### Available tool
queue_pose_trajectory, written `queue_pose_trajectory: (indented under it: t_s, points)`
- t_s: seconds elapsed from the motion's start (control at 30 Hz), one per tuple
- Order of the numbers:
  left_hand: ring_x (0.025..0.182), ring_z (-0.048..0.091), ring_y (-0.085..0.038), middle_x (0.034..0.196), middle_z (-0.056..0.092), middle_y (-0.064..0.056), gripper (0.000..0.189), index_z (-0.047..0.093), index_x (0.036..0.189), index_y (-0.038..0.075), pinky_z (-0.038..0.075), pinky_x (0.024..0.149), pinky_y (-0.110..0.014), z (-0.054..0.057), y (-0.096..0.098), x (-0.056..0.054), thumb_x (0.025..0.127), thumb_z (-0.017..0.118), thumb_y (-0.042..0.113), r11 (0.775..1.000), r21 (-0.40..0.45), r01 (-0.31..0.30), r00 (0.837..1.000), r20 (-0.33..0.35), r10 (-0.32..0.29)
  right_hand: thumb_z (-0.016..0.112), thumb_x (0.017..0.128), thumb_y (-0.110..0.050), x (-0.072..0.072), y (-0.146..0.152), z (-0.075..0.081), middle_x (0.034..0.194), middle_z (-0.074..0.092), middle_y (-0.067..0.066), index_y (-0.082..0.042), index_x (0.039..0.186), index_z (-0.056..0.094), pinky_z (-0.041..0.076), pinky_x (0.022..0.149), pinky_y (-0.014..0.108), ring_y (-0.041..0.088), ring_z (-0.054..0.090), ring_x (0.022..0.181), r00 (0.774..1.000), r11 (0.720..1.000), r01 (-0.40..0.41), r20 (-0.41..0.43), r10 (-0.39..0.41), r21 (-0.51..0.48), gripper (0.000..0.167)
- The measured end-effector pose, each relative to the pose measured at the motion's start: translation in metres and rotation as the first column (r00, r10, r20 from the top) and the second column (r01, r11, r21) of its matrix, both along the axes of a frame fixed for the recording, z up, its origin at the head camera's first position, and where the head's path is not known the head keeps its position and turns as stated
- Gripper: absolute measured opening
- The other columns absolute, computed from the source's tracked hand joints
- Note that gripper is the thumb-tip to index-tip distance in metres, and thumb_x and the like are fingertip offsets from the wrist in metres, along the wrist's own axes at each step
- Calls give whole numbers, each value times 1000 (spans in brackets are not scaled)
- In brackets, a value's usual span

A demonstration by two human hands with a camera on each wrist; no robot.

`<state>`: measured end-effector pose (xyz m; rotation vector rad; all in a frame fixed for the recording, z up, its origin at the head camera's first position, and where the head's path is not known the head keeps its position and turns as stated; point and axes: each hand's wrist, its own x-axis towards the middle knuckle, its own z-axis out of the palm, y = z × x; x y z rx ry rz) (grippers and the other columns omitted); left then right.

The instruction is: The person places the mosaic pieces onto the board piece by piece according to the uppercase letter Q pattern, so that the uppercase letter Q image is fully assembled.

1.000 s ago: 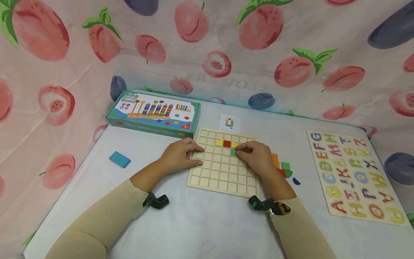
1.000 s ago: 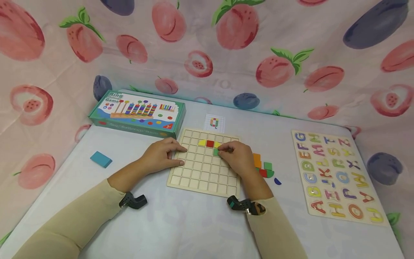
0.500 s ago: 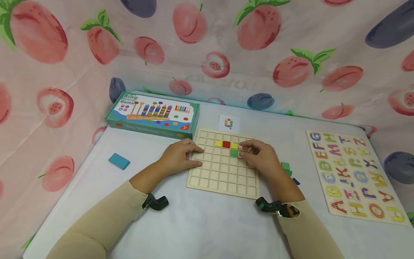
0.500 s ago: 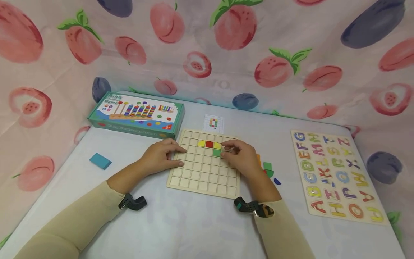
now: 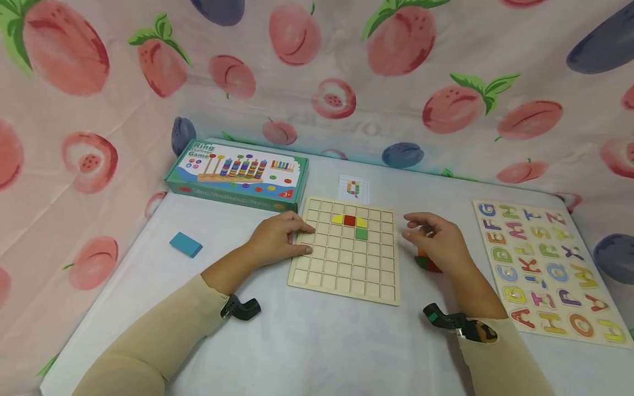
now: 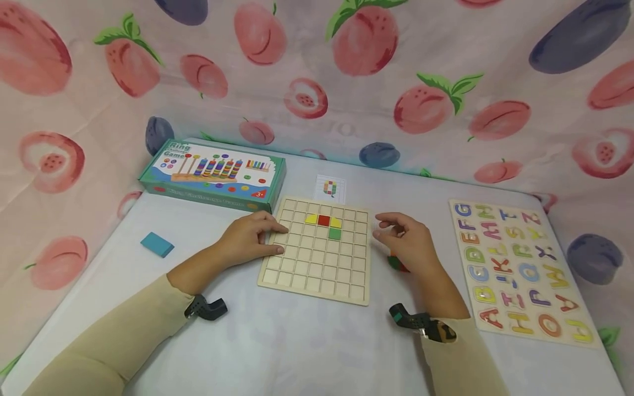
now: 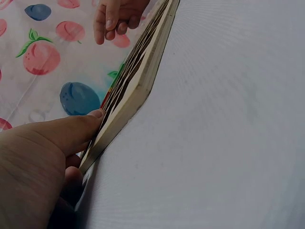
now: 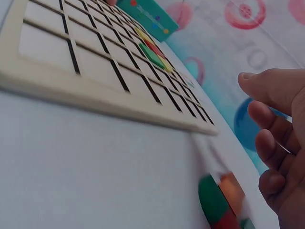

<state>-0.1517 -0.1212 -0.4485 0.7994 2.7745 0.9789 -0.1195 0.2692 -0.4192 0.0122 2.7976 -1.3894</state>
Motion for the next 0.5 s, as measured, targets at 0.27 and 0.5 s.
queue_pose_trajectory:
  t_s: [0.27,0.5]
  points:
    - [73,54,-7,111,64,7,42,81,124,22,46,67,-30,0,1,0,87,91,39,1000,-4,0,1000,0,0,75,102,-34,11,28,2,121,70,11,-13,137,72,47,74,22,23,53,101,998,996,60,-4,-60,68,41]
    - [72,54,-7,110,63,7,43,81,125,21,45,67,-31,2,0,1,87,91,38,1000,1,3,1000,0,-3,68,105,-46,16,47,3,135,64,10,-18,143,67,51,77,25,29,51,116,980,983,125,141,-143,131,48]
